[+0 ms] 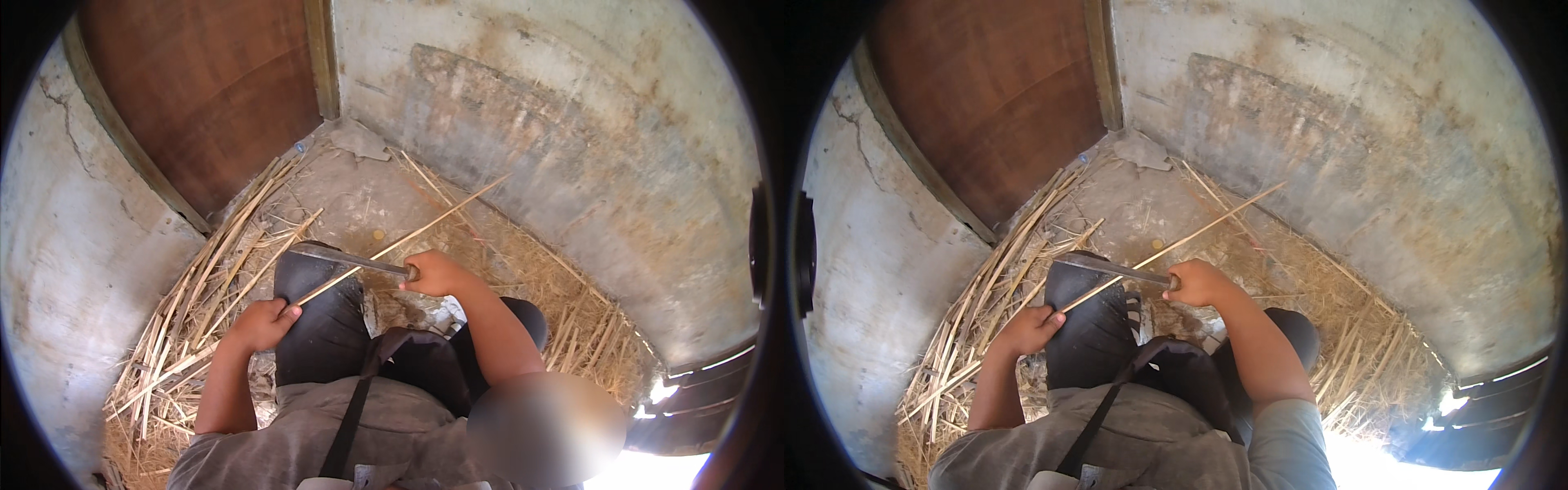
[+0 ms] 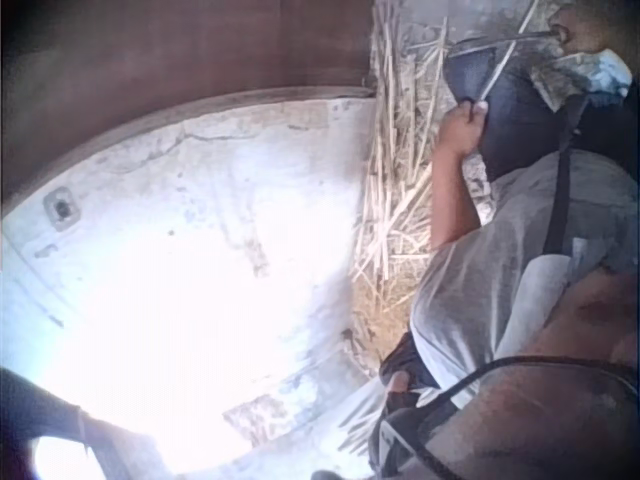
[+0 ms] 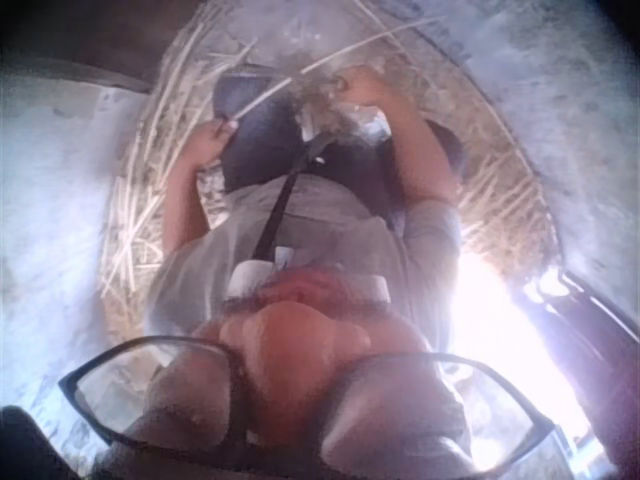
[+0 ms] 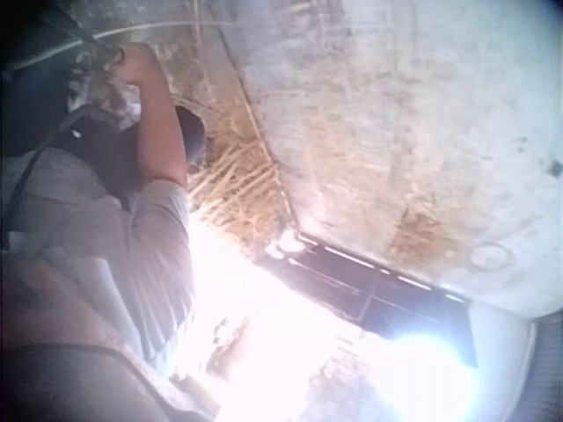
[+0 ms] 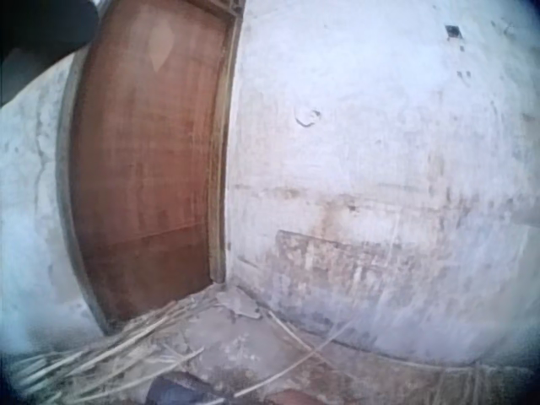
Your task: The person sits on the floor and uses a knife to split a long bamboo stick into thin strips. They hold the stick against their leg and repeatedly scrape the blade along its length to separate the fibers.
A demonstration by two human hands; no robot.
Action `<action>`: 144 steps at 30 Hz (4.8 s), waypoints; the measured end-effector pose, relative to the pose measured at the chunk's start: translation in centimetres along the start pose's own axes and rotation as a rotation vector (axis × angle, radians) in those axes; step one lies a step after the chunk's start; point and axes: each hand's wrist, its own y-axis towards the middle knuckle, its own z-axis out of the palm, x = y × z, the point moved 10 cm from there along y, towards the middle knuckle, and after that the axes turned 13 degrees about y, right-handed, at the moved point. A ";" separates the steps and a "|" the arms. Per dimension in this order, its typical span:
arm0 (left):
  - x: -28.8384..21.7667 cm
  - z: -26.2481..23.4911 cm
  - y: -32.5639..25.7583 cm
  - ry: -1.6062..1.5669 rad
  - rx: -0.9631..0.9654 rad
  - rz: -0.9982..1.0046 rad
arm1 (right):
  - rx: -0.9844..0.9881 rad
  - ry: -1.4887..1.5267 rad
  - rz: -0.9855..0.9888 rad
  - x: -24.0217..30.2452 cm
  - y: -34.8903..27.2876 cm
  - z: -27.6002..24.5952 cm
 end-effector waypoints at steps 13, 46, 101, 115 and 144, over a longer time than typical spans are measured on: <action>-0.5 -0.3 0.1 -0.014 -0.018 -0.021 | -0.293 0.100 0.112 -5.8 -1.2 -3.4; -0.3 -0.2 0.0 -0.069 -0.020 0.005 | -0.420 0.334 0.360 -8.4 -3.0 -6.1; 0.7 0.9 -1.9 -0.041 0.052 -0.060 | -0.171 0.071 0.082 -3.3 -0.6 -1.8; 0.5 0.7 -2.0 -0.089 0.028 -0.096 | -0.310 0.298 0.256 -8.8 -1.5 -4.1; 0.3 0.6 -1.8 -0.077 -0.038 -0.057 | -0.279 0.433 0.301 -9.0 -1.1 -3.6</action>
